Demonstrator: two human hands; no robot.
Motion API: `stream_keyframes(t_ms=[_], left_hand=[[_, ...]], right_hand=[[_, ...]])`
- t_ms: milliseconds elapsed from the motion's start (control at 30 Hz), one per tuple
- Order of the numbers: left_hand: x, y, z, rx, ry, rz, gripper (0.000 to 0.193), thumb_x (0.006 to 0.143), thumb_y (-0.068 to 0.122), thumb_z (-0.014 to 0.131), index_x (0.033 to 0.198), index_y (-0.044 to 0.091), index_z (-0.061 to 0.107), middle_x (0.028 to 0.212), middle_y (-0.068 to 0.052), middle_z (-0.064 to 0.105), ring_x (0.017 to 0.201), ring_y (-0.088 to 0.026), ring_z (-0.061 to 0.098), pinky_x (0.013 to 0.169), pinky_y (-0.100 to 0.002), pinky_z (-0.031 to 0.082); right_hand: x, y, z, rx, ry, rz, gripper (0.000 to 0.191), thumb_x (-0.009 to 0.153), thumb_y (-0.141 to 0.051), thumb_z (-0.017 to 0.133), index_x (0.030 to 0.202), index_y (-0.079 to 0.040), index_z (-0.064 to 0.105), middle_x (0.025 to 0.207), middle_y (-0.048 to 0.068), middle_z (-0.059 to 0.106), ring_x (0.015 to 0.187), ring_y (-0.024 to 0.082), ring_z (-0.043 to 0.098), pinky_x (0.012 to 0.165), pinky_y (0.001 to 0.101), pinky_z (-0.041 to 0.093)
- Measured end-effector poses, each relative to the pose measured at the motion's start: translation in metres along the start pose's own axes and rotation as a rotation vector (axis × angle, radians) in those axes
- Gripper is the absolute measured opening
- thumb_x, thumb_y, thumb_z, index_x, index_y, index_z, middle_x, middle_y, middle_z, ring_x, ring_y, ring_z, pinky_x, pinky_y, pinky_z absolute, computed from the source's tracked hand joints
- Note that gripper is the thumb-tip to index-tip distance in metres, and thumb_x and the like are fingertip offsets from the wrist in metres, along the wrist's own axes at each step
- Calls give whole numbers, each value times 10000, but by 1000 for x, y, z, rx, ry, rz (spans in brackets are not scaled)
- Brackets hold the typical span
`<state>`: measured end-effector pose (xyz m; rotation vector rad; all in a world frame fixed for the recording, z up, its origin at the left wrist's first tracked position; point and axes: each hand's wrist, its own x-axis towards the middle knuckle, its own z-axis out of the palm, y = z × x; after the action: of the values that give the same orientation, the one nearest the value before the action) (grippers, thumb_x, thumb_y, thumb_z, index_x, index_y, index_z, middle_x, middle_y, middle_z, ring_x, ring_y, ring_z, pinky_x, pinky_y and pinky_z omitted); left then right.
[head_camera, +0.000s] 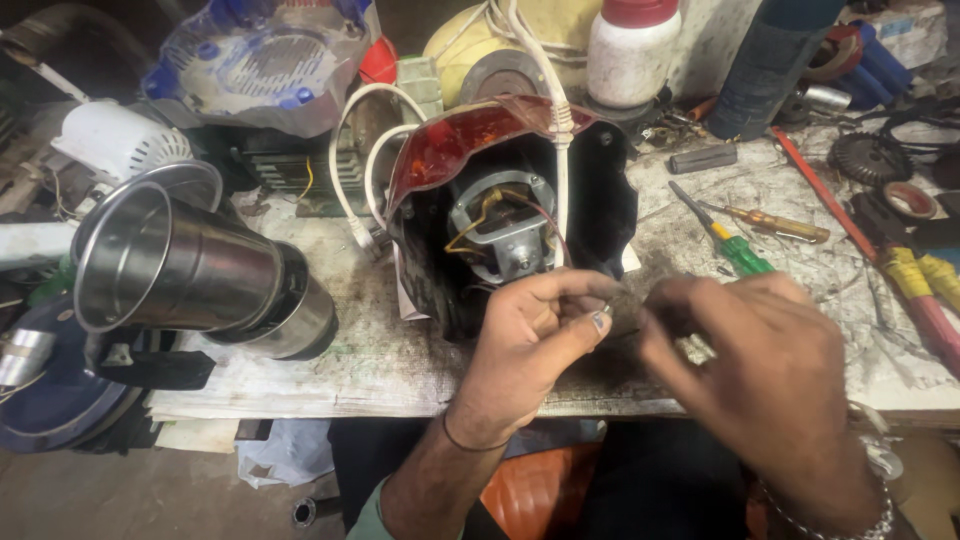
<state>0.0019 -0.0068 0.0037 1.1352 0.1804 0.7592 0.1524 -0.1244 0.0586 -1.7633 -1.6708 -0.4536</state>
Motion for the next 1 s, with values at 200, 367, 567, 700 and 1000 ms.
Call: stream_keyframes(t_ms=[200, 367, 567, 700, 1000], left_hand=[[1, 2, 0, -15, -12, -20, 276, 952, -74, 615, 1226, -90, 647, 1013, -88, 701, 934, -110, 662, 836, -227, 552], [0, 3, 0, 6, -23, 13, 287, 954, -90, 626, 1239, -104, 655, 1011, -77, 685, 920, -101, 641, 810, -221, 542], [-1, 3, -1, 27, -31, 26, 277, 957, -96, 629, 1232, -102, 668, 997, -67, 671, 898, -84, 615, 781, -203, 521], [-1, 4, -1, 15, -23, 9, 279, 949, -90, 624, 1225, -97, 665, 1000, -64, 676, 889, -80, 615, 771, -202, 518], [-1, 4, -1, 30, -27, 11, 271, 961, -81, 639, 1229, -102, 667, 1006, -64, 671, 907, -85, 607, 788, -209, 513]], right_hand=[[0, -1, 1, 71, -30, -38, 231, 744, -179, 844, 904, -75, 714, 751, 52, 740, 639, 207, 677, 703, 364, 477], [0, 0, 1, 103, -26, -39, 214, 758, -180, 841, 912, -97, 718, 744, 34, 733, 635, 186, 666, 704, 350, 487], [0, 2, -1, 115, -29, -51, 227, 776, -203, 835, 930, -95, 709, 786, 39, 748, 656, 173, 674, 697, 336, 495], [1, 2, -2, 65, -1, -14, 229, 766, -194, 839, 921, -76, 718, 742, 52, 736, 628, 209, 655, 698, 363, 483], [1, 1, -5, -43, 52, -21, 246, 762, -182, 832, 940, -56, 717, 759, 69, 724, 677, 241, 651, 709, 362, 470]])
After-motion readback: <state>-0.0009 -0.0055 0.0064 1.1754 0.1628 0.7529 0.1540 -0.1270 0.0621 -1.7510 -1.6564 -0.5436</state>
